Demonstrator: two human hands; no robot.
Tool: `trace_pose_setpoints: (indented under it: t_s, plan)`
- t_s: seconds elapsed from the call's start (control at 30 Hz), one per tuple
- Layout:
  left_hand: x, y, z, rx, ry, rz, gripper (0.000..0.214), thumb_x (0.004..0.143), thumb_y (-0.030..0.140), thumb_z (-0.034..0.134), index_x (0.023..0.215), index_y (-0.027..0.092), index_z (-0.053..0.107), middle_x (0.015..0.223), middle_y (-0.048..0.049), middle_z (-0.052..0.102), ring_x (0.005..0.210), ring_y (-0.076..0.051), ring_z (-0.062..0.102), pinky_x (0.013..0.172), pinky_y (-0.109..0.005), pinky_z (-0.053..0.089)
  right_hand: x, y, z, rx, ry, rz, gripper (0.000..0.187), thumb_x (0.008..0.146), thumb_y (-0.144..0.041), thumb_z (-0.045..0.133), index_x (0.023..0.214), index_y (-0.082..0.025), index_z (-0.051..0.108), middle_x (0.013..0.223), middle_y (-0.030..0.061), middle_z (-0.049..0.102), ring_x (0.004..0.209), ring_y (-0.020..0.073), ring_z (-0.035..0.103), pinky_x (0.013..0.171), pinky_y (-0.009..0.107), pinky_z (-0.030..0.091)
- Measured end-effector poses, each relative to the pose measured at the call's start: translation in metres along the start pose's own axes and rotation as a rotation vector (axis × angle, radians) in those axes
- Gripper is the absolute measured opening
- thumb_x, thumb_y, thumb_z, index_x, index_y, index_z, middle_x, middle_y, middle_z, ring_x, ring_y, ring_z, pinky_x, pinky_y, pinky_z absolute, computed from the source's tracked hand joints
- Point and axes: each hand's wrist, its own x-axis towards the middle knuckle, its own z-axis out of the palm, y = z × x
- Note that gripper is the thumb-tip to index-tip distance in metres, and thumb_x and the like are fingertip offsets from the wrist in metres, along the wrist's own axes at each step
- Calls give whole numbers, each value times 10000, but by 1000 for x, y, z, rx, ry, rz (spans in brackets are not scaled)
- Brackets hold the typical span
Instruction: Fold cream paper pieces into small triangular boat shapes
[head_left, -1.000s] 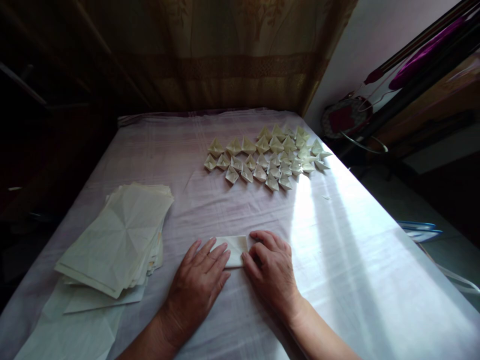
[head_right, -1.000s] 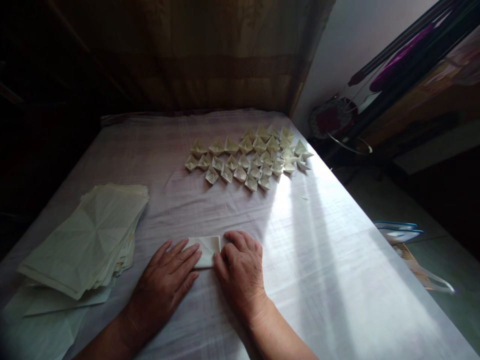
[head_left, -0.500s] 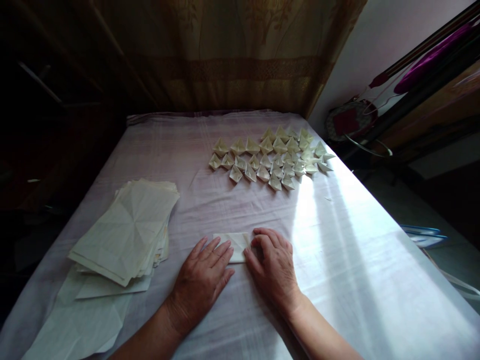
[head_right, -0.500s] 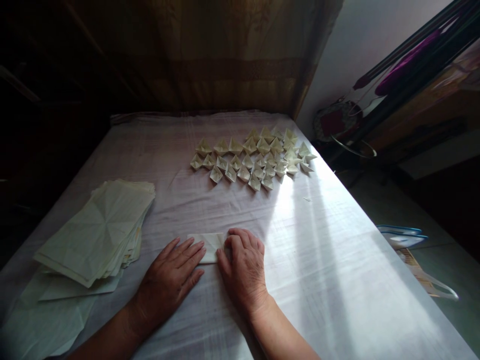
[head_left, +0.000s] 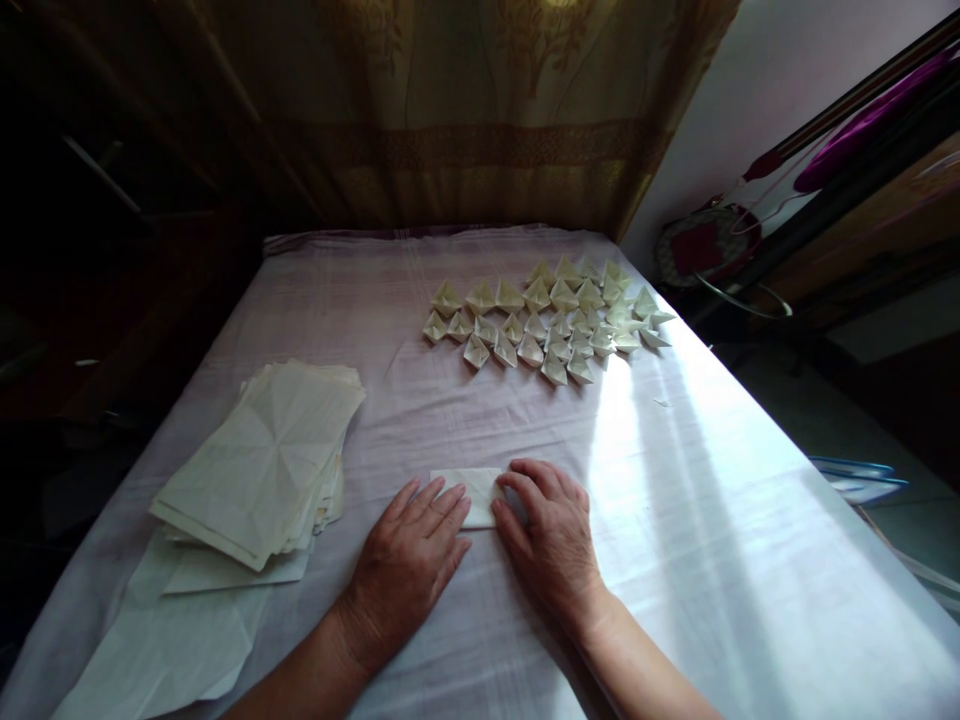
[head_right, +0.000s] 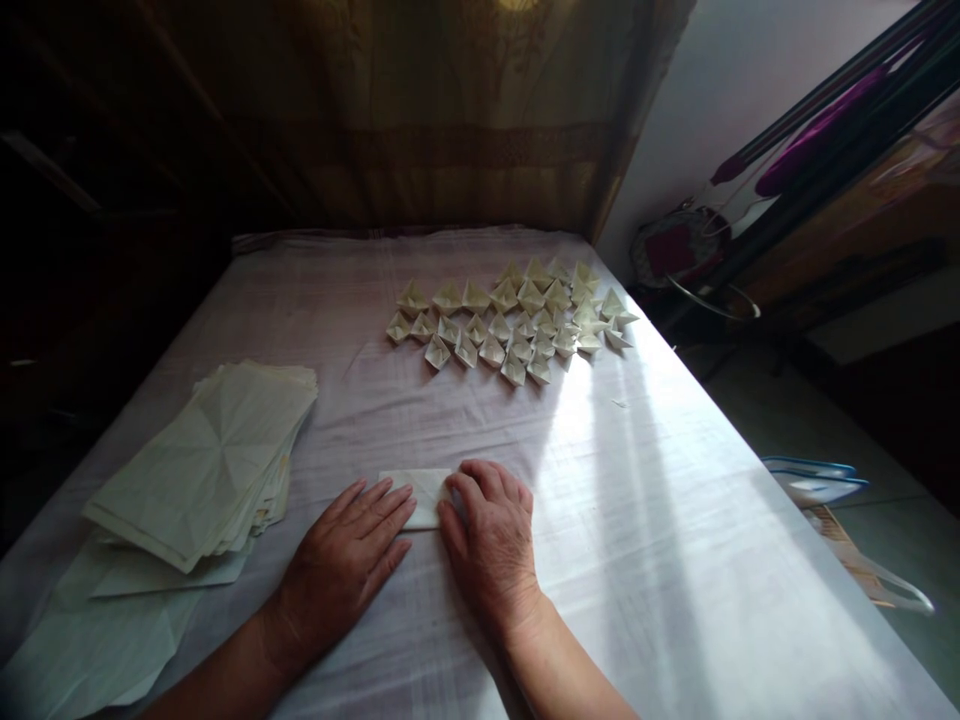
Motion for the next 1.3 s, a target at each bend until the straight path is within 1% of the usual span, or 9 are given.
trace_pose_setpoints:
  t_s: [0.27,0.4,0.53,0.7,0.87,0.93,1.03,1.17,1.3]
  plan:
    - [0,1,-1,-9,-13,-13,324,1017,288,435,1256,178,624,1278,-32,688,1210,-216,600,1085,-408,377,0,0,0,8,2,-12,147,913,-243,571,1044,-244,638,1136,63,651,1082,254,558,928,412,365]
    - [-1,0,0,-42,-10,-23,328,1022,316,431,1241,181,634,1275,-32,690,1201,-223,604,1085,-418,366,1,0,0,13,3,0,153,905,-236,573,1043,-245,640,1132,60,656,1081,250,561,940,410,365]
    - [0,-2,2,-136,-10,-90,302,1021,326,442,1206,226,658,1239,-16,707,1187,-221,605,1083,-437,361,1,-2,-1,-4,-4,10,163,874,-254,616,1035,-247,641,1144,54,655,1087,252,560,932,403,358]
    - [6,-1,4,-230,12,-190,228,997,315,499,1095,246,693,1143,-22,729,1113,-219,617,1050,-446,373,2,-9,-1,-53,-29,38,256,821,-379,701,1019,-233,631,1151,69,644,1089,277,551,932,417,342]
    - [16,6,4,-207,-5,-275,118,945,308,585,922,219,659,1059,-44,718,1022,-231,612,963,-439,405,2,-14,0,-77,-43,65,334,819,-461,705,1030,-219,615,1169,94,636,1117,293,541,953,433,336]
    - [19,8,5,-192,-20,-301,88,915,302,625,892,218,634,1049,-41,714,1015,-238,606,946,-442,409,1,-11,-2,-57,-60,65,311,825,-440,701,1036,-225,623,1184,93,637,1130,294,541,956,434,347]
    - [19,9,5,-167,-25,-307,68,883,280,655,896,225,618,1048,-36,710,1025,-238,600,951,-439,410,0,-2,-6,14,-104,34,262,833,-338,683,1073,-240,644,1217,81,638,1154,280,547,977,435,369]
    - [18,9,5,-163,-30,-326,61,855,230,667,898,221,624,1064,-37,711,1038,-240,601,964,-446,409,-1,12,-9,98,-125,-34,299,831,-215,645,1127,-248,673,1254,76,638,1179,259,555,1007,433,392]
    - [14,2,4,-242,-56,-303,113,858,169,638,949,231,663,1100,-27,723,1069,-224,614,965,-431,434,-2,16,-9,106,-128,-48,325,829,-191,637,1147,-244,683,1267,77,638,1187,257,559,1015,441,407]
